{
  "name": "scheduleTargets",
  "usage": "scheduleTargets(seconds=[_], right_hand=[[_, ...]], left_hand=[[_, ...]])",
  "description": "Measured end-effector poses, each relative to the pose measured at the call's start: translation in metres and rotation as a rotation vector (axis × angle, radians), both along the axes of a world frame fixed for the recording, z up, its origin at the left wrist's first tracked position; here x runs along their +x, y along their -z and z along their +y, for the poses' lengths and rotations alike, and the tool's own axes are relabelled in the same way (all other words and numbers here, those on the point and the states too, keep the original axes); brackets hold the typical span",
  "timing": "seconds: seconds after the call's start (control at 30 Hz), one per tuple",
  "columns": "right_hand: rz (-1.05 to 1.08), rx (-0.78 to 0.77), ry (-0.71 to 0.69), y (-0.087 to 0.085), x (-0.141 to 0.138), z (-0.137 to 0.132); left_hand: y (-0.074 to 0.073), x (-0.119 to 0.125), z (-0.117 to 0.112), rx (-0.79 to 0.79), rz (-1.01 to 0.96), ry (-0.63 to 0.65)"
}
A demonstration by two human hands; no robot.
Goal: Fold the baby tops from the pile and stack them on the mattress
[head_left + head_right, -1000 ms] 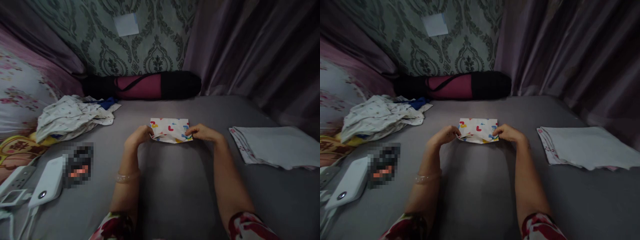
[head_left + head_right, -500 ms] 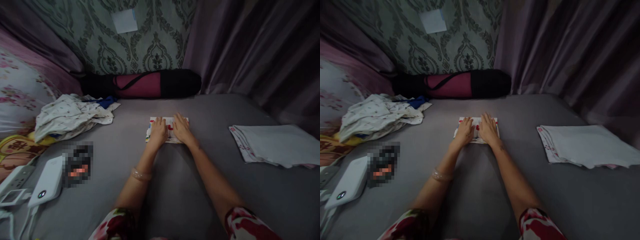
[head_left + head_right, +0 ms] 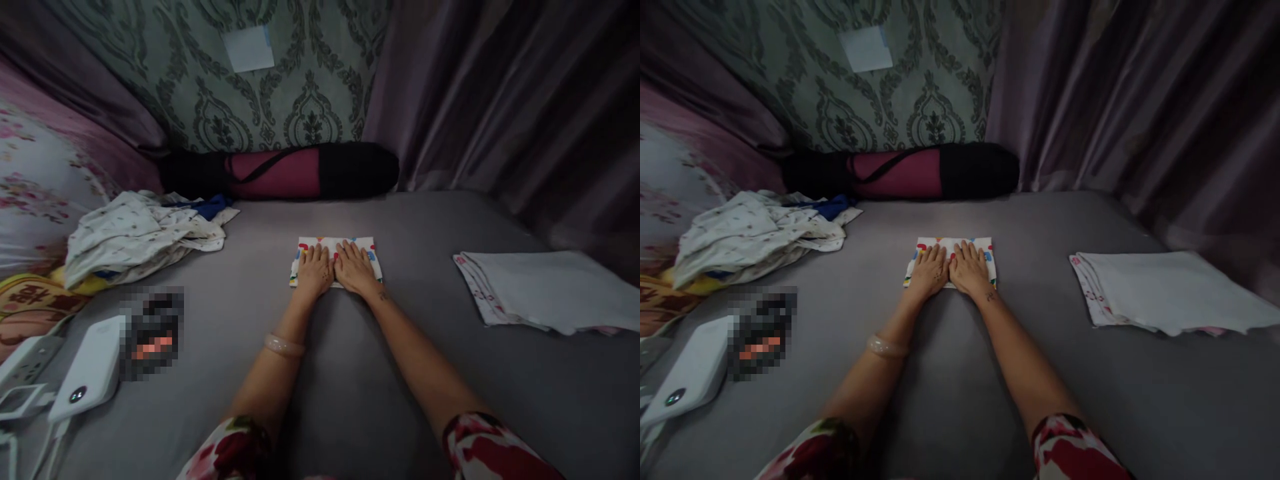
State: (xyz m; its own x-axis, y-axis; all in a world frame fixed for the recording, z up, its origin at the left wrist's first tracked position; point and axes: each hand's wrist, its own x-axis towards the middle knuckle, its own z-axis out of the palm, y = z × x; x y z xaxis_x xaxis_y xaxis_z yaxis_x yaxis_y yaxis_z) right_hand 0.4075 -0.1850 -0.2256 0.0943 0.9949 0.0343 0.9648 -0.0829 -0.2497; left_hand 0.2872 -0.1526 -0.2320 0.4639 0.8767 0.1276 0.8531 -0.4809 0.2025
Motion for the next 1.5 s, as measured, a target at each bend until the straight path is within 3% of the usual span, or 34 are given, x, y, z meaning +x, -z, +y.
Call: scheduleTargets(seconds=[0.07,0.17,0.3,0.43,0.57,0.63,0.73,0.93,1.1,1.2,1.3,1.5], right_hand=[[-0.006,-0.018,0.016,-0.008,-0.003,0.005],[-0.041,0.082,-0.019,-0.012,-0.008,0.014],[-0.018,0.102,-0.119,0.002,-0.014,0.024],[0.006,0.071,-0.106,0.012,-0.012,0.028],[0.070,-0.035,-0.128,0.001,-0.002,0.029],[0.067,-0.011,-0.085,-0.006,0.002,0.026],[0.000,0.063,-0.043,-0.007,0.003,0.017],[-0.020,0.044,-0.065,0.007,-0.005,0.010],[0.032,0.010,-0.086,0.006,0.003,0.014],[0.039,0.039,-0.042,0.005,0.008,0.015],[0.009,0.072,0.001,0.008,0.008,0.013],[0.002,0.061,-0.009,0.011,0.007,0.012]], left_hand=[[-0.004,-0.001,0.003,0.015,-0.026,-0.002],[-0.005,-0.002,0.008,0.011,-0.048,-0.041],[0.000,-0.005,0.011,-0.027,-0.043,-0.062],[0.000,-0.007,0.013,-0.062,-0.057,-0.071],[-0.005,-0.007,0.017,-0.064,-0.084,-0.067],[-0.005,-0.006,0.019,-0.012,-0.097,-0.048],[0.000,-0.003,0.020,0.066,-0.100,0.019],[0.013,-0.002,0.022,-0.018,-0.017,0.067],[-0.001,0.000,0.026,-0.060,0.042,0.064],[-0.008,0.005,0.028,-0.009,0.030,0.068],[-0.002,0.010,0.029,0.043,0.002,0.054],[0.010,0.012,0.029,-0.011,0.024,0.045]])
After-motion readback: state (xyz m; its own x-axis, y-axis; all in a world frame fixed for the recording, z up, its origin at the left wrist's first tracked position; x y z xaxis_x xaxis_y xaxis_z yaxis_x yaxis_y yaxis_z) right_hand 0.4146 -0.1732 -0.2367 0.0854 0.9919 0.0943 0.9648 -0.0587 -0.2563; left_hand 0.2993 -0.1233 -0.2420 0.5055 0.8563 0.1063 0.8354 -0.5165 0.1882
